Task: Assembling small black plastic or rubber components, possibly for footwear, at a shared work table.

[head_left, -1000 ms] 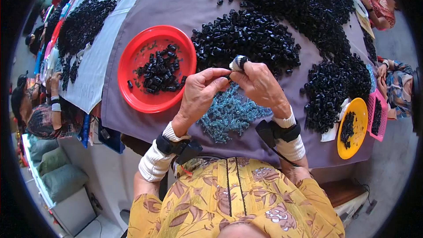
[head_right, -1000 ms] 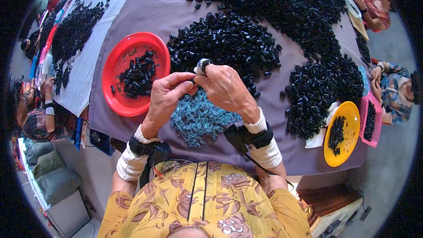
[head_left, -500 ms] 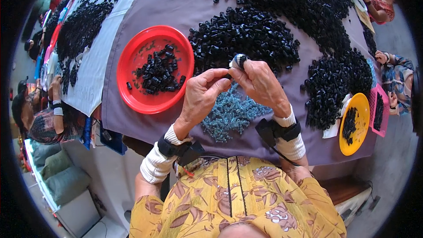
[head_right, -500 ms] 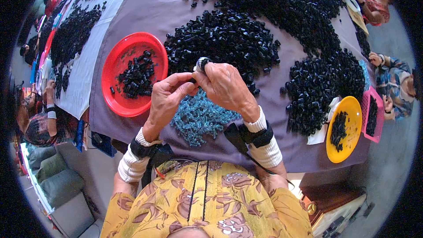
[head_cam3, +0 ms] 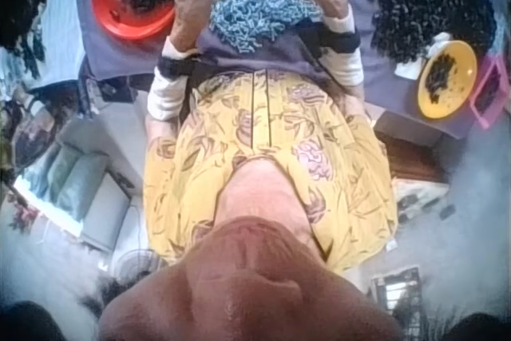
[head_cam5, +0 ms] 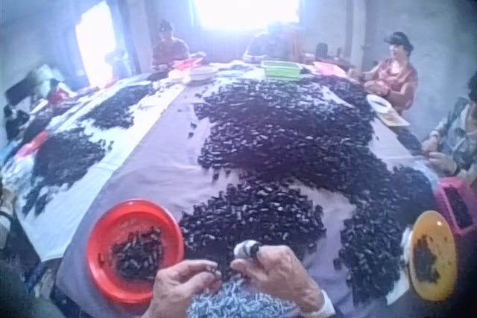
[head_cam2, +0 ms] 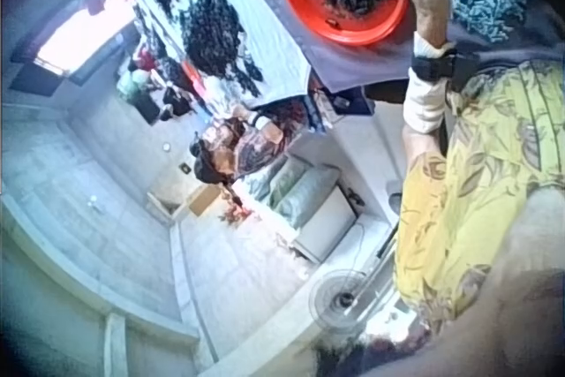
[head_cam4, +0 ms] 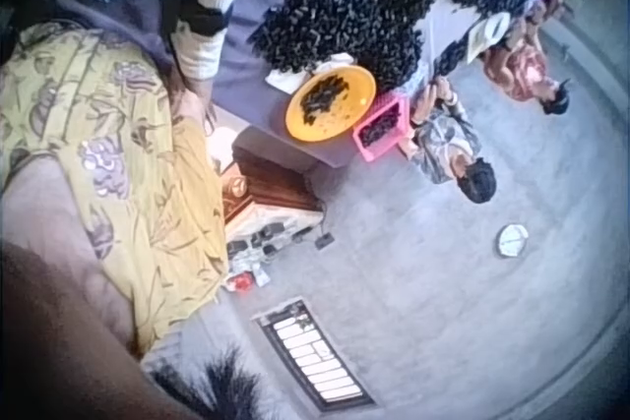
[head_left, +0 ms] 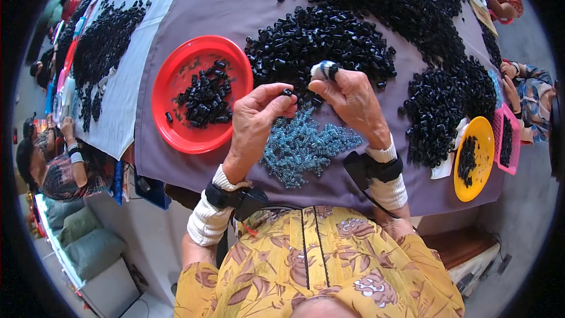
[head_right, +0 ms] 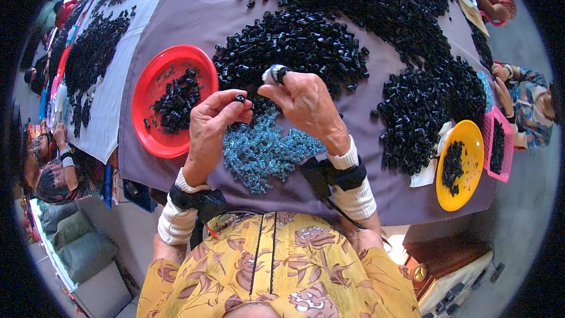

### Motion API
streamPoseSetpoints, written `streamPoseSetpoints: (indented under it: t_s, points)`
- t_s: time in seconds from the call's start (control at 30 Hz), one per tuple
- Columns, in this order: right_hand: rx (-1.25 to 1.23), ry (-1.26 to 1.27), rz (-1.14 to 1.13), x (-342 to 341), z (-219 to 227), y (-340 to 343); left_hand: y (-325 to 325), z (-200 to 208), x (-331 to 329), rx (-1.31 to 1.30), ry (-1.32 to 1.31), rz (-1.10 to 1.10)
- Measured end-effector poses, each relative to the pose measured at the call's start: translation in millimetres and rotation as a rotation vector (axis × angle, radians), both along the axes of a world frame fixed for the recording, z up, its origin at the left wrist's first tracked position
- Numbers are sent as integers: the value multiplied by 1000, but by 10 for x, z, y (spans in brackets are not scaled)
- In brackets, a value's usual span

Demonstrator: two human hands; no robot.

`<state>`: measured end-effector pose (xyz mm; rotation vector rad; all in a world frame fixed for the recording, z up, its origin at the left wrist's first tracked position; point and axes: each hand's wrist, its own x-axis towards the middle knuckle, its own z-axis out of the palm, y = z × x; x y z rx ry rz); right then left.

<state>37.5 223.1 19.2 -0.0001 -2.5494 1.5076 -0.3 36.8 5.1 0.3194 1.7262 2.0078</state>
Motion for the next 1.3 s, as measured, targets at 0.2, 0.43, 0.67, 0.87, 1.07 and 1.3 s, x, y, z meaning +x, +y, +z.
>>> streamPoseSetpoints:
  t_s: [0.2,0.43,0.67,0.87,1.07,1.3]
  points:
    - [711,51,96,1,-336,-26,-125,-48,-57,36,-77,71]
    - [846,41,5,-8,-394,85,-111,-100,-58,101,-136,96]
    - [776,79,163,-77,-381,-113,-73,-131,-29,72,-155,57]
    - [753,-12,146,-84,-447,-88,-86,-157,-35,67,-173,29]
    - [170,151,101,5,-295,5,-50,-166,-35,84,-198,-9]
    - [-106,65,96,20,-45,-100,4,-124,-17,143,-157,-44]
